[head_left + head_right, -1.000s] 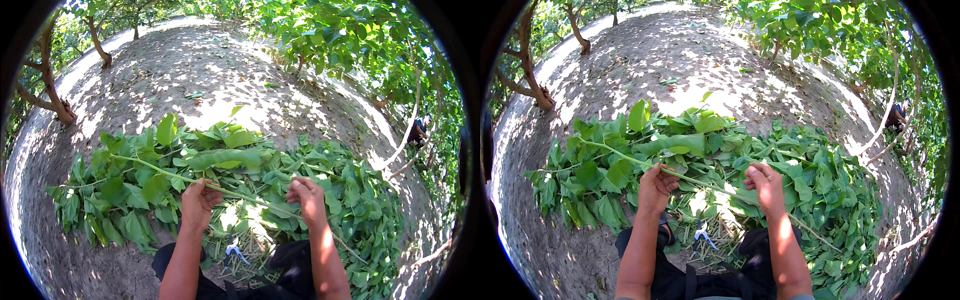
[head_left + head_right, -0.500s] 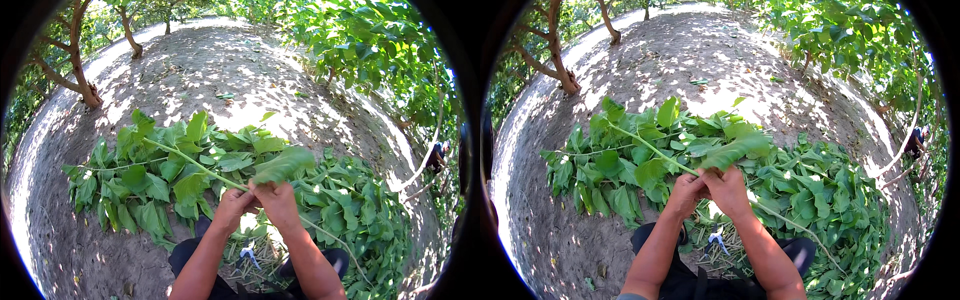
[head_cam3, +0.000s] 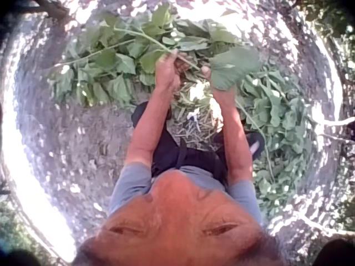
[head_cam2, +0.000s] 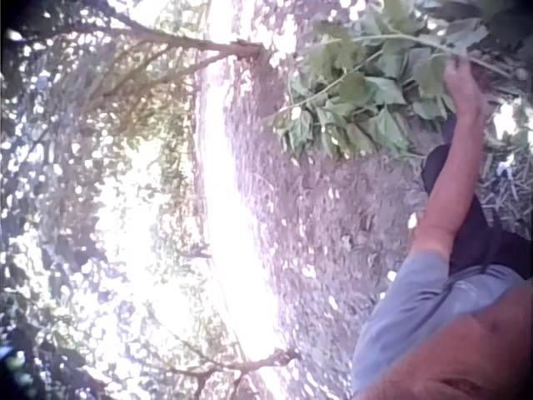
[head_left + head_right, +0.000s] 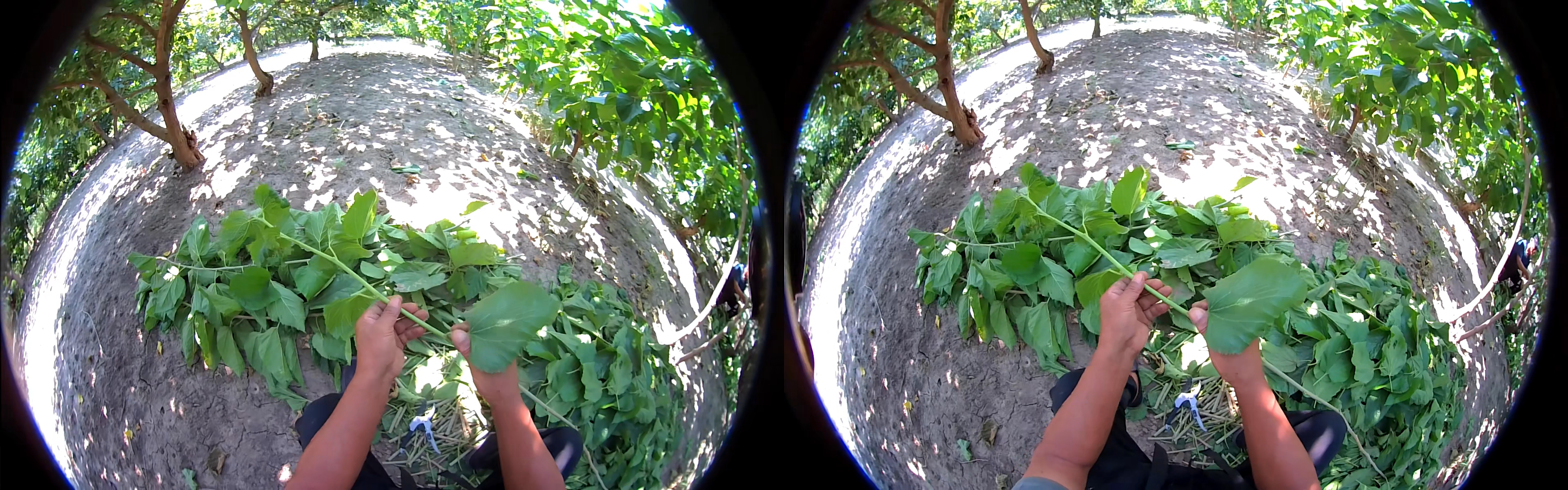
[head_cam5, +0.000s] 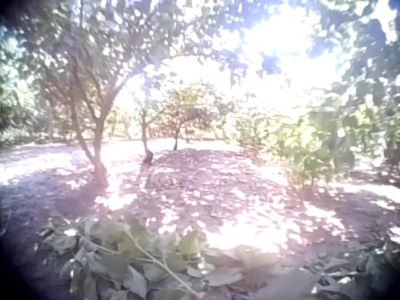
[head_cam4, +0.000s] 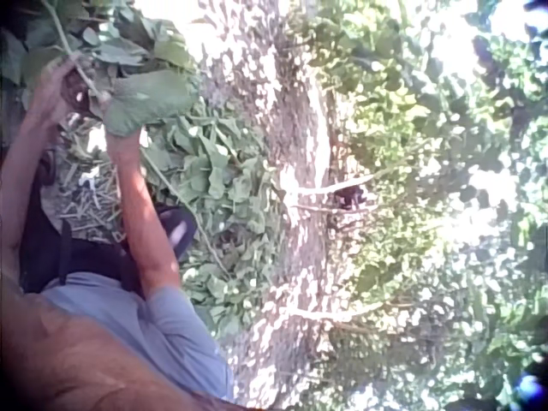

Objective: The person sits on the ground and uses pruning shears to cut leaves and stems from a pile of green plant material. They repeatedly pick up stems, trim them, and place the cut pieces back on the ground.

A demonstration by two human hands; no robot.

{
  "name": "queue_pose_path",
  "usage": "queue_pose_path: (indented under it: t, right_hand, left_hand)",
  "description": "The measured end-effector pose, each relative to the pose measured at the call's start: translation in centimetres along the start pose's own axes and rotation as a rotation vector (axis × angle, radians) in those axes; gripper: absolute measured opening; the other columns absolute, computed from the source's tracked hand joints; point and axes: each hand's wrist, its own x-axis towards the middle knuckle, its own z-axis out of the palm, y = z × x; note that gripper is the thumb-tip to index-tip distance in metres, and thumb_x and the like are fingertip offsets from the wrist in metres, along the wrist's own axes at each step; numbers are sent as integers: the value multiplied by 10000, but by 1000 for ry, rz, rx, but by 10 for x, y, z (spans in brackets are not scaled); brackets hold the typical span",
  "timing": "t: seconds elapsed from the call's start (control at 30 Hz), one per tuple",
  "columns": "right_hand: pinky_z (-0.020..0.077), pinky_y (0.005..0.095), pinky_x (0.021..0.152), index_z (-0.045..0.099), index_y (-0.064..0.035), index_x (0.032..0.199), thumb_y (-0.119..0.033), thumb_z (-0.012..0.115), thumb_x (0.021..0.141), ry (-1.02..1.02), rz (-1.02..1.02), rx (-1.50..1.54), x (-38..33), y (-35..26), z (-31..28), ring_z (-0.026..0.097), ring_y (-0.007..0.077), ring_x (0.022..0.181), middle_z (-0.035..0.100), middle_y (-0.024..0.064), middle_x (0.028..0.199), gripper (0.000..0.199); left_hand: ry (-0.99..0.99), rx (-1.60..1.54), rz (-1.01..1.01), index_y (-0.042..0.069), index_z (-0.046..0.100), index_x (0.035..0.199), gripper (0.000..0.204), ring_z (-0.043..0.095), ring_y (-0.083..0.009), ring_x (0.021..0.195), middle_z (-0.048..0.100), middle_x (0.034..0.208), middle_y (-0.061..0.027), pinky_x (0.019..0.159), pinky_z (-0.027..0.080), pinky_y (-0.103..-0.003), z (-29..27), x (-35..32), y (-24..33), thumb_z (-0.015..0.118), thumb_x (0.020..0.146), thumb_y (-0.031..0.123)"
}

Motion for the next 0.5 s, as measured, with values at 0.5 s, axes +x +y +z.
queue_pose_path:
  t: [0.5]
  right_hand:
    - [441,294,685,603,-31,946,-108,657,894,-117,-4,-70,-21,10,-19,533,123,769,593,9,858,108]
  left_hand:
    - [-39,142,-119,28,545,988,253,693,-240,747,653,839,-99,585,569,-316,-5,3,5,498,987,277]
